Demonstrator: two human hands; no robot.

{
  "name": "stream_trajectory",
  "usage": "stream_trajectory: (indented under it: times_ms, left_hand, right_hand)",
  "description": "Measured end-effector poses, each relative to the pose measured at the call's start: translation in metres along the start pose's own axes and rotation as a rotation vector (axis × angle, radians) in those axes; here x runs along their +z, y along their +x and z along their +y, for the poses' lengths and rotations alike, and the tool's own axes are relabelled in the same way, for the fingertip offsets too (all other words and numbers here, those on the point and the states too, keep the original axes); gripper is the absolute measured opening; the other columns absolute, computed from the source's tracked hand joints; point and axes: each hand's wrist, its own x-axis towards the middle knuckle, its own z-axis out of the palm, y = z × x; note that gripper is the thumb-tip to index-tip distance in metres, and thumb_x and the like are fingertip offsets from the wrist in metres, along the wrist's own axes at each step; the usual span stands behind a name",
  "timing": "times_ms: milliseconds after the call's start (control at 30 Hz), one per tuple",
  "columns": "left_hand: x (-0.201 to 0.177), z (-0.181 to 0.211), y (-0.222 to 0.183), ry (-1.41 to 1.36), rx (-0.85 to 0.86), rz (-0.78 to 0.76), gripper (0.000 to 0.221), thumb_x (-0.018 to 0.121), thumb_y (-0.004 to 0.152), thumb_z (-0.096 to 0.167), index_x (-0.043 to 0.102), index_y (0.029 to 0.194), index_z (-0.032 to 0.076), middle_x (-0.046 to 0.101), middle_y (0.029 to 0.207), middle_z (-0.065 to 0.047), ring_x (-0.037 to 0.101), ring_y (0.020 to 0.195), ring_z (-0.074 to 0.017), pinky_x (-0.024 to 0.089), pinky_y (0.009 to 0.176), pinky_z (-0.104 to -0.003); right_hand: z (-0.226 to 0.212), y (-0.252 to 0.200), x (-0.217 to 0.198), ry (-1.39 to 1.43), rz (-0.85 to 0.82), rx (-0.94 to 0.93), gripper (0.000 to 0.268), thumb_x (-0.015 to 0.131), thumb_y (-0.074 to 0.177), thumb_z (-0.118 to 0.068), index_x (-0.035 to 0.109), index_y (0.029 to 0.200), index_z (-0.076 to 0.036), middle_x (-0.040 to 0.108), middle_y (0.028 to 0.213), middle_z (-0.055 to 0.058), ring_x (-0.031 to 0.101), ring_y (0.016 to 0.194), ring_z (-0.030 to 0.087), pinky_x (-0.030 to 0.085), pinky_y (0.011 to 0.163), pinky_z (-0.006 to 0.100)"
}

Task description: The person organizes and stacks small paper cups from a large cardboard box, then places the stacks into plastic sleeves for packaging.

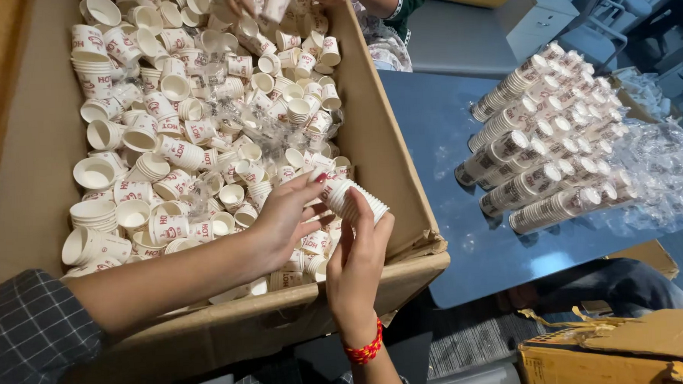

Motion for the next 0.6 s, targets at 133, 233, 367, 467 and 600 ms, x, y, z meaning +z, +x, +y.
stream_trajectory:
  times_ms: [133,233,367,467,600]
  left_hand:
    - [0.001,0.003,0.003,0.026,-0.009,0.004,0.034,0.047,0.103,0.028,0.063,0.125,0.007,0.067,0.117,-0.009,0.066,0.105,-0.0210,0.056,0.095,-0.040]
    - [-0.005,0.012,0.011,0.025,0.009,0.072,0.039,0.044,0.104,0.033,0.066,0.128,0.012,0.063,0.115,-0.007,0.061,0.101,-0.0175,0.053,0.088,-0.035]
    - [-0.059,-0.013,0.067,0.297,-0.026,0.035,0.037,0.050,0.101,0.035,0.064,0.125,0.011,0.070,0.114,-0.010,0.068,0.096,-0.0193,0.058,0.084,-0.037]
    - [-0.108,-0.037,0.089,1.117,-0.040,-0.186,0.035,0.058,0.097,0.039,0.069,0.121,0.015,0.072,0.117,-0.010,0.069,0.101,-0.0221,0.056,0.088,-0.042]
    - [-0.141,-0.069,0.070,1.873,-0.485,-0.464,0.044,0.073,0.087,0.031,0.066,0.130,0.025,0.070,0.127,-0.006,0.067,0.115,-0.0239,0.055,0.098,-0.039]
  right_hand:
    - [0.002,-0.003,0.001,-0.016,0.088,-0.083,0.065,0.046,0.085,0.020,0.050,0.146,-0.002,0.049,0.124,0.022,0.058,0.119,0.037,0.046,0.104,0.040]
    - [0.008,-0.005,0.003,0.032,0.130,-0.027,0.060,0.045,0.090,0.018,0.049,0.147,0.001,0.049,0.125,0.022,0.059,0.118,0.035,0.047,0.103,0.038]
    - [0.011,-0.003,0.003,0.084,0.128,-0.003,0.050,0.047,0.098,0.012,0.048,0.148,0.001,0.051,0.128,0.020,0.059,0.121,0.033,0.048,0.103,0.037]
    - [0.021,0.000,0.000,0.245,0.078,0.042,0.048,0.046,0.101,0.008,0.047,0.148,0.001,0.050,0.133,0.019,0.058,0.128,0.030,0.048,0.106,0.036]
    - [0.037,0.007,-0.009,0.630,-0.031,0.197,0.048,0.050,0.100,0.001,0.046,0.147,0.004,0.049,0.146,0.016,0.053,0.134,0.023,0.044,0.112,0.036]
